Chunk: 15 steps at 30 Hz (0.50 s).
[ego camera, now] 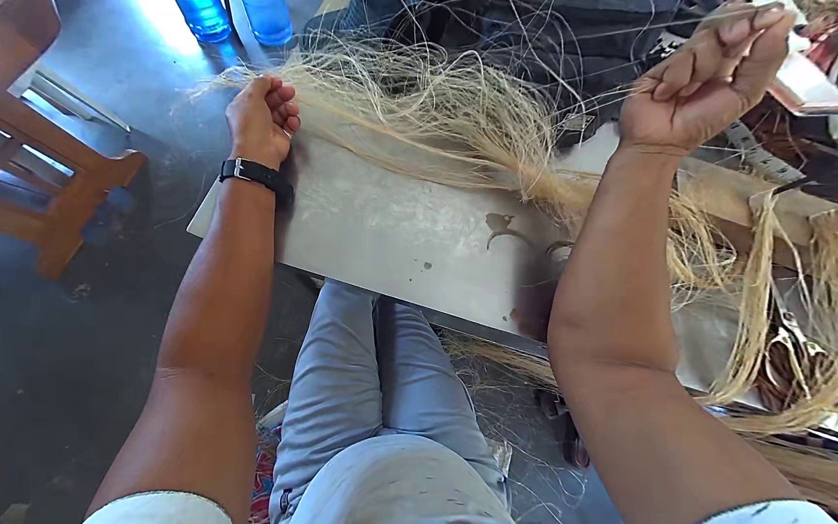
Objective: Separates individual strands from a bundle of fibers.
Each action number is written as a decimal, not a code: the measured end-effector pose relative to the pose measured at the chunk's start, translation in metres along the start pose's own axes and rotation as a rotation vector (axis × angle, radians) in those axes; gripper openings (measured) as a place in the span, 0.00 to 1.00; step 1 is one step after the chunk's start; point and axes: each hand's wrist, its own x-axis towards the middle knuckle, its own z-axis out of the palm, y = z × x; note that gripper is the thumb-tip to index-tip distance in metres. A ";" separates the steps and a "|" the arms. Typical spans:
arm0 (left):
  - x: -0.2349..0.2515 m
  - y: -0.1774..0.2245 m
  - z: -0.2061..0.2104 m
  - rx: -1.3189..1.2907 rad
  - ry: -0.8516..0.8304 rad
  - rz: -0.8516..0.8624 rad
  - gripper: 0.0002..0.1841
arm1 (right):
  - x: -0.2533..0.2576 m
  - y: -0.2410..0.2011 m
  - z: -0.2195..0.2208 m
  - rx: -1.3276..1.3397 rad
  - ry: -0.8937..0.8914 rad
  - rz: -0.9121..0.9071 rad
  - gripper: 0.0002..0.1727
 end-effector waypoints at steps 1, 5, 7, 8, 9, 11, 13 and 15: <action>0.000 0.000 0.000 -0.002 0.000 0.001 0.10 | 0.001 -0.005 -0.002 -0.003 0.018 -0.019 0.27; -0.002 -0.001 0.000 0.104 -0.093 -0.002 0.15 | 0.002 -0.015 -0.002 -0.041 0.039 -0.063 0.30; -0.005 0.000 0.002 0.225 -0.195 -0.010 0.21 | 0.001 -0.012 -0.002 -0.061 0.009 -0.034 0.29; -0.006 0.000 0.003 0.266 -0.237 -0.013 0.22 | 0.001 -0.009 -0.002 -0.076 -0.009 -0.007 0.29; -0.006 -0.001 0.004 0.290 -0.263 -0.003 0.23 | 0.001 -0.006 -0.002 -0.096 -0.023 0.023 0.29; -0.006 0.000 0.003 0.297 -0.240 0.079 0.20 | 0.001 0.001 0.003 -0.136 -0.028 0.067 0.28; -0.006 0.006 -0.003 0.266 -0.130 0.233 0.18 | 0.000 0.007 0.009 -0.184 -0.045 0.096 0.26; -0.009 0.017 -0.012 0.201 -0.003 0.393 0.16 | -0.001 0.013 0.016 -0.193 -0.069 0.139 0.25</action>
